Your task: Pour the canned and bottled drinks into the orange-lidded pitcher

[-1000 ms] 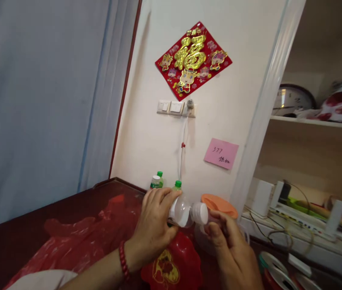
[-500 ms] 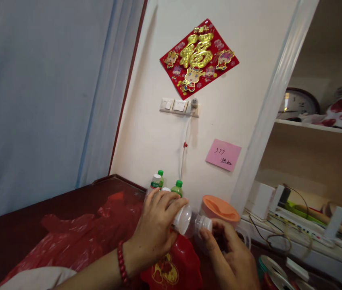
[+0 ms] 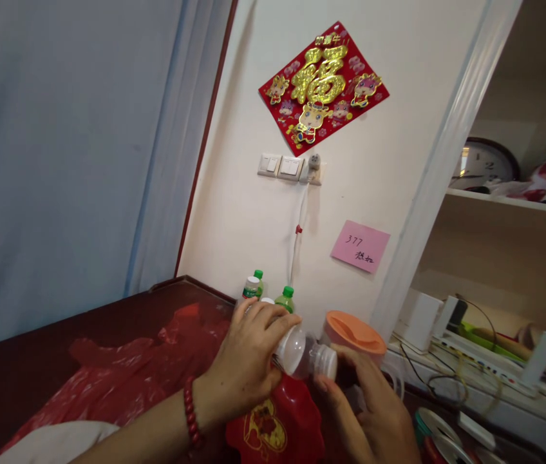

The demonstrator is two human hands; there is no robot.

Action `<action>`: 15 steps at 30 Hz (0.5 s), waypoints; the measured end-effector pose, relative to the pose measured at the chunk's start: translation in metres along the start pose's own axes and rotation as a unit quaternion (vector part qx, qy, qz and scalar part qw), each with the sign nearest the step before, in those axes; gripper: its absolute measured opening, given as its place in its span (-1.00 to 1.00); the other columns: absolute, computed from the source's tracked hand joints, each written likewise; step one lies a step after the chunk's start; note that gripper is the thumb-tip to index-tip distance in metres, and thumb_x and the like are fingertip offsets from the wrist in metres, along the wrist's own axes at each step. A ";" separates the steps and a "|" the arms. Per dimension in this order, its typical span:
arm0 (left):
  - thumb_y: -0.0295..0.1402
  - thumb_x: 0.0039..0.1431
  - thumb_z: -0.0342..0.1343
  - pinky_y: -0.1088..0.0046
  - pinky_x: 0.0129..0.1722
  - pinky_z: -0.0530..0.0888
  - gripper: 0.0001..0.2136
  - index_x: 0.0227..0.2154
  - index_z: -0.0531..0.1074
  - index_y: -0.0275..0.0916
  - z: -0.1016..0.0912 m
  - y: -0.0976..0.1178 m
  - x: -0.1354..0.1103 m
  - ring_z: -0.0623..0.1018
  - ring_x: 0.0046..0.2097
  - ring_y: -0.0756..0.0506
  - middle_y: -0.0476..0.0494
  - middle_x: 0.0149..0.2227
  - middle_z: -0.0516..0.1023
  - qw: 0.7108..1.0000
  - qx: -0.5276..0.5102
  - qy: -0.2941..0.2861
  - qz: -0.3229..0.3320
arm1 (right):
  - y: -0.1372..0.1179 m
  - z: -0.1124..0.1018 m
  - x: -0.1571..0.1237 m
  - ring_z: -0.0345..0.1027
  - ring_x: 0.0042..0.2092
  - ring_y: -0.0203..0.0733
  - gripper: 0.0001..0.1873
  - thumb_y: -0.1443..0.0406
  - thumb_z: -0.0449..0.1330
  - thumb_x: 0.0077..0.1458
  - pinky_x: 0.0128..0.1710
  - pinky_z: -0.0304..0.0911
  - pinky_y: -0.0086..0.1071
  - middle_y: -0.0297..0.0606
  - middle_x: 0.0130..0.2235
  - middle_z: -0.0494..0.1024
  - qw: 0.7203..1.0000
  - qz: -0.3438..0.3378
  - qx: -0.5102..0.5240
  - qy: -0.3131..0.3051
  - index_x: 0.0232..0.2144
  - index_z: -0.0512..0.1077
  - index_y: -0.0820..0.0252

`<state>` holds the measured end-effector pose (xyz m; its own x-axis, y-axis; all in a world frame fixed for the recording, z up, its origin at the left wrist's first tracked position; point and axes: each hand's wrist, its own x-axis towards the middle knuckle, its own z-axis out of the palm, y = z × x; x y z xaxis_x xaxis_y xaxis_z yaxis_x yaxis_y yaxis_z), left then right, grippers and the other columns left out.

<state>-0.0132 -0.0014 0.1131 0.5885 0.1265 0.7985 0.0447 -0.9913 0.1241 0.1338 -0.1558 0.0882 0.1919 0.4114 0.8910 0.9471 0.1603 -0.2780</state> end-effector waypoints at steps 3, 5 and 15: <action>-0.62 -0.22 0.11 -0.14 0.21 0.25 -0.30 0.10 0.36 -0.07 -0.001 -0.002 0.001 0.46 0.08 -0.29 -0.16 0.04 0.51 1.000 -0.001 -0.003 -0.004 | 0.000 -0.005 0.005 0.53 -0.12 -0.17 -0.75 0.27 0.18 0.29 -0.17 0.47 -0.40 -0.29 -0.09 0.59 0.998 -0.066 -0.018 -0.006 0.00 0.44 0.03; -0.61 -0.21 0.12 -0.15 0.20 0.26 -0.31 0.10 0.36 -0.06 -0.001 -0.002 0.001 0.46 0.08 -0.30 -0.16 0.03 0.51 1.000 0.000 -0.004 -0.006 | 0.000 -0.007 0.005 0.52 -0.04 -0.11 -0.69 0.28 0.21 0.26 -0.11 0.49 -0.32 -0.24 0.00 0.56 0.998 -0.062 -0.018 -0.025 0.06 0.42 0.02; -0.63 -0.20 0.12 -0.19 0.27 0.15 -0.28 0.13 0.34 -0.07 0.002 0.003 0.000 0.44 0.13 -0.31 -0.17 0.08 0.51 0.999 0.015 -0.033 -0.001 | -0.012 -0.009 -0.001 0.51 -0.30 -0.10 -0.56 -0.09 0.13 0.27 -0.29 0.42 -0.35 -0.23 -0.24 0.63 0.960 0.239 0.096 -0.111 -0.15 0.50 0.13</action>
<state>-0.0112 -0.0046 0.1118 0.6401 0.1275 0.7576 0.0702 -0.9917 0.1076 0.1247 -0.1656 0.0940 0.5120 0.6573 0.5529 0.6960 0.0597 -0.7155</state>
